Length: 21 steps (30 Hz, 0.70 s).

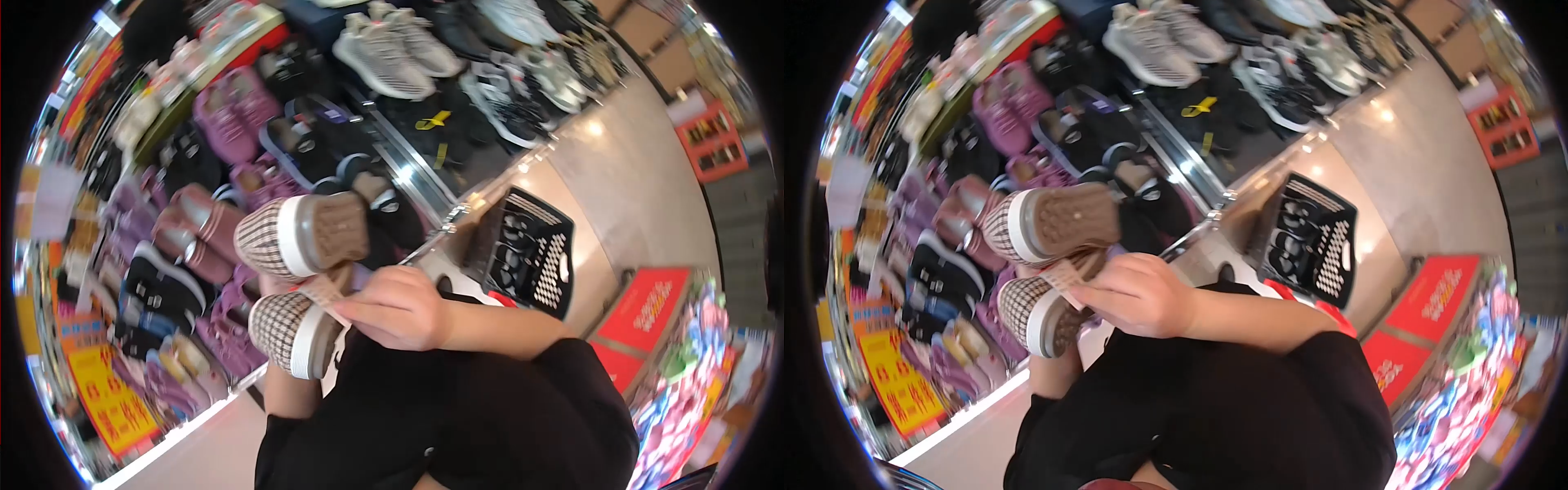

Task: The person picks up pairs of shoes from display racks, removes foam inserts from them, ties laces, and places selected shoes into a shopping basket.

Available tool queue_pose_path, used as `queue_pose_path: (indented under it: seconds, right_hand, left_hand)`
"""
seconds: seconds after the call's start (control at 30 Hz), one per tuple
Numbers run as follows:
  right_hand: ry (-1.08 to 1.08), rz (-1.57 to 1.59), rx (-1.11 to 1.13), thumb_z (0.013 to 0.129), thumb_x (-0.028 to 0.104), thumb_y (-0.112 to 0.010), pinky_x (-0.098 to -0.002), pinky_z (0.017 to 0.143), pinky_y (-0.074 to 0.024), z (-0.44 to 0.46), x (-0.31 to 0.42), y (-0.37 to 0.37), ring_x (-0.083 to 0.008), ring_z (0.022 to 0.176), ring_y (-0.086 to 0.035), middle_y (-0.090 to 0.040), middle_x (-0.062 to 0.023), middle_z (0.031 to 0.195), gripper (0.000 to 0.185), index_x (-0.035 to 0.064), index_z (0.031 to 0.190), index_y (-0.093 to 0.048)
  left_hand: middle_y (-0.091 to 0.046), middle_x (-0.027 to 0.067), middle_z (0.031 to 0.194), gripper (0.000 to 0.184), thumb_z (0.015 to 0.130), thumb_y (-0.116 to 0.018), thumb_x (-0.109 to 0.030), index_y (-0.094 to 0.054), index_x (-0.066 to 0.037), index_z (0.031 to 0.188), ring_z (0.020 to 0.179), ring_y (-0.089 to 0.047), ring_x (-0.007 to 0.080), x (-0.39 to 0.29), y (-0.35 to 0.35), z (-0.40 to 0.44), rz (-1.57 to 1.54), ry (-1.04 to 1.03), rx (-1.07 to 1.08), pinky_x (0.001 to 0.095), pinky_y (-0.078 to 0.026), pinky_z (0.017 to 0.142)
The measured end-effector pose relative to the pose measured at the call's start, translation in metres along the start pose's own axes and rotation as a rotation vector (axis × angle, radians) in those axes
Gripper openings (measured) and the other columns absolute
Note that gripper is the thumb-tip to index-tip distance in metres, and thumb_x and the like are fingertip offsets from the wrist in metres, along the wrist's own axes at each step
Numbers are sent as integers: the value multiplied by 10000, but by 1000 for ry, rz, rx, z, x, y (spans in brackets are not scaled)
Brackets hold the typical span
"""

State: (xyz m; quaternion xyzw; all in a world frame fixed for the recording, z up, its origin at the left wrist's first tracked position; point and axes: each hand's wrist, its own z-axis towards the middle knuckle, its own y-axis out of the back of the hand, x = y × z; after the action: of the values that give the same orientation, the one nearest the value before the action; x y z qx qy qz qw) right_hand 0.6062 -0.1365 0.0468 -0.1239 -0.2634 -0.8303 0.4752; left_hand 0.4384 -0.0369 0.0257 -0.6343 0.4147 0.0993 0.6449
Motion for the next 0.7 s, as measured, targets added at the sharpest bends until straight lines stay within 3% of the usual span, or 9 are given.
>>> queue_pose_path:
  seconds: [0.07,0.13,0.2,0.27,0.3,0.4,0.47,0.57,0.7]
  right_hand:
    - [-69,-69,-37,664,-12,-757,-340,559,-464,-4,-5,10,-231,671,-603,-649,-65,841,406,5,1063,-682]
    - [-198,-167,-25,666,-4,-734,-355,601,-478,-21,-14,22,-238,696,-609,-636,-60,817,385,7,1047,-675]
    - [-298,-260,-56,664,7,-714,-360,628,-488,-41,-14,37,-237,727,-613,-629,-65,822,356,21,1018,-675]
    - [-327,-335,-162,658,-1,-701,-357,651,-500,-57,-11,48,-245,744,-617,-636,-72,855,356,33,1012,-675]
    - [-365,-370,-128,673,26,-706,-354,706,-510,-65,-6,54,-242,806,-625,-645,-76,962,363,62,1033,-679]
    - [-283,-460,-100,710,69,-700,-355,758,-505,-71,5,66,-230,890,-617,-631,-64,1064,355,101,1063,-677]
    - [-296,-506,-9,740,155,-718,-363,787,-494,-81,8,76,-218,958,-592,-608,-48,1126,367,155,1103,-663]
    - [-520,-422,419,734,296,-755,-375,819,-486,-91,20,105,-242,1005,-569,-591,-76,1100,396,169,1088,-633]
    - [-615,-404,445,699,345,-767,-399,802,-491,-113,43,150,-280,992,-573,-572,-111,1081,412,121,1023,-643]
  left_hand:
    - [-665,147,1067,327,834,-603,-37,-614,10,1158,929,-667,322,0,-1,0,314,-84,3,469,-535,913]
    - [-672,102,962,237,800,-592,26,-637,-8,1031,855,-656,307,-5,2,1,939,-199,10,480,-489,951]
    - [-680,108,936,157,841,-629,6,-636,7,998,854,-647,260,-12,-2,-1,1515,-528,229,375,-506,883]
    - [-605,131,827,140,768,-589,38,-583,-1,902,820,-599,340,-9,-19,-2,1750,-580,411,483,-419,1003]
    - [-597,131,825,162,735,-628,24,-585,-2,889,849,-584,353,-1,-29,-3,1863,-576,447,490,-397,1025]
    - [-611,118,860,209,706,-646,0,-630,-29,912,872,-592,322,28,-49,-1,2002,-643,707,482,-413,998]
    - [-581,84,804,151,736,-637,-47,-638,-69,885,844,-592,294,48,-74,-2,2039,-577,907,464,-403,996]
    - [-576,59,788,106,758,-611,-50,-625,-101,849,838,-603,261,83,-98,4,2019,-573,1143,446,-391,1006]
    - [-617,73,839,151,715,-664,-60,-632,-77,861,886,-614,273,128,-120,23,1864,-486,1366,423,-427,962]
